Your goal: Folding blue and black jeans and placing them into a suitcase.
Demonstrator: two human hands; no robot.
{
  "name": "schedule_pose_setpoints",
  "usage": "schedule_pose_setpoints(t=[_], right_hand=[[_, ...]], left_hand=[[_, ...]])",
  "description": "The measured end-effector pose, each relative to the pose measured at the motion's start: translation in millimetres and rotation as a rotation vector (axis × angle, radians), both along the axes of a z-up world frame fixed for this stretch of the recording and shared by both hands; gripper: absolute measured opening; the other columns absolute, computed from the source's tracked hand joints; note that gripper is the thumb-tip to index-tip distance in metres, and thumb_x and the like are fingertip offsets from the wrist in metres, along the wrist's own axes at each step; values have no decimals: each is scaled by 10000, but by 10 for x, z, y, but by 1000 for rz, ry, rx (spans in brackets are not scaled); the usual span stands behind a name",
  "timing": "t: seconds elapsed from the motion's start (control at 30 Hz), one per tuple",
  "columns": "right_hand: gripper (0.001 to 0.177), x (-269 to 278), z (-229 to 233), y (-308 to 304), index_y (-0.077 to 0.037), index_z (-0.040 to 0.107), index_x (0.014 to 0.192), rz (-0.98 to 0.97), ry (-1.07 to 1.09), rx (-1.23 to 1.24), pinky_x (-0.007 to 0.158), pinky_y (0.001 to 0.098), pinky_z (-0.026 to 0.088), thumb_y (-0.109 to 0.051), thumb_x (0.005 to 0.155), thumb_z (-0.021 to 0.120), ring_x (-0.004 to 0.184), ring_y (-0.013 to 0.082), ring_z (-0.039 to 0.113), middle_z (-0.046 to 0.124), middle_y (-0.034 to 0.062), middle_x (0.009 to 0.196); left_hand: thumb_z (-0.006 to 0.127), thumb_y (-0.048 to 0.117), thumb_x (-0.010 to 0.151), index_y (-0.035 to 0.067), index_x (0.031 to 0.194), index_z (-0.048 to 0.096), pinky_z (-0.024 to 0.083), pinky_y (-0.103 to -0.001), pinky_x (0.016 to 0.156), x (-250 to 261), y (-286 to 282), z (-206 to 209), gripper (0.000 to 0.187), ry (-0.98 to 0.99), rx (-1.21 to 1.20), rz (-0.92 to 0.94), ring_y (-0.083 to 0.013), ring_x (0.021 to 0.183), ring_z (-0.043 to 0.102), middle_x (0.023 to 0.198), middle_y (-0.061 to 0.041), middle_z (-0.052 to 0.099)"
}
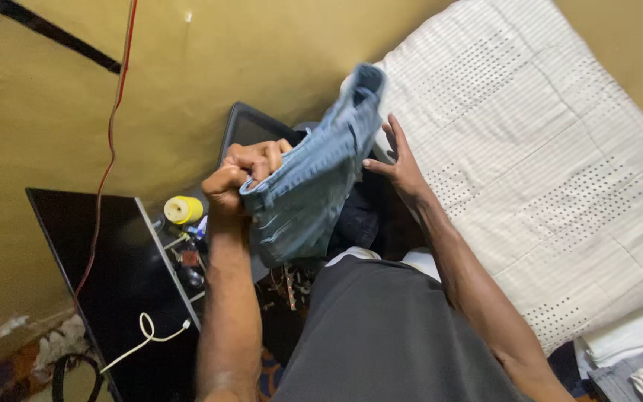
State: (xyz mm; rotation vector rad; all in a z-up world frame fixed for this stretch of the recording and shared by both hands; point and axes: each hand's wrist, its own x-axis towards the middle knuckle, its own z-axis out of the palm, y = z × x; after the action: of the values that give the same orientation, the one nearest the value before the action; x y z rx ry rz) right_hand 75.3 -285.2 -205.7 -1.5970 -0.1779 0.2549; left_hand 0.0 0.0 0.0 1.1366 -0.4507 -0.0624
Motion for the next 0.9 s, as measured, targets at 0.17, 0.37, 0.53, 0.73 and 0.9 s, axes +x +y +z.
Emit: schedule_pose_setpoints(t=[0.17,0.37,0.53,0.73,0.9], right_hand=[[1111,57,397,-187,-114,229,1648,24,-44,29,1196,472,219,-189,729,848,1488,293,338,422,150,1584],[712,-30,246,-445,-30,515,1448,10,31,60,1028,398,507,-80,787,775,1223,211,612,671,86,1304],[477,-118,192,-631,-6,598,1349,-24,61,303,976,366,568,-55,884,691,1160,198,628,673,86,1251],[344,-93,327,-1010,-50,550,1351,-92,-37,630,1045,395,543,-202,1043,562,1169,209,634,657,82,1257],[361,-139,265,-1363,-39,552,1347,-131,-10,608,1036,395,543,-224,1038,559,1156,214,640,664,89,1247]], left_hand=[[513,279,708,81,583,382,333,-371,812,-68,-92,75,268,45,-205,-95,-232,773,356,678,-62,412],[510,302,728,79,591,416,428,-445,947,-99,-97,160,278,103,-211,-145,-332,906,501,756,-130,518],[531,307,717,19,602,457,486,-526,1022,-201,-236,383,319,124,-66,-194,-439,1018,589,886,-245,601],[804,140,857,60,721,436,536,-452,1083,-428,-850,608,400,-45,97,-354,-307,1150,668,1103,-172,622],[855,212,907,85,745,476,492,-288,1012,-612,-1655,766,432,-190,204,-471,-183,1208,609,1318,-130,665]])
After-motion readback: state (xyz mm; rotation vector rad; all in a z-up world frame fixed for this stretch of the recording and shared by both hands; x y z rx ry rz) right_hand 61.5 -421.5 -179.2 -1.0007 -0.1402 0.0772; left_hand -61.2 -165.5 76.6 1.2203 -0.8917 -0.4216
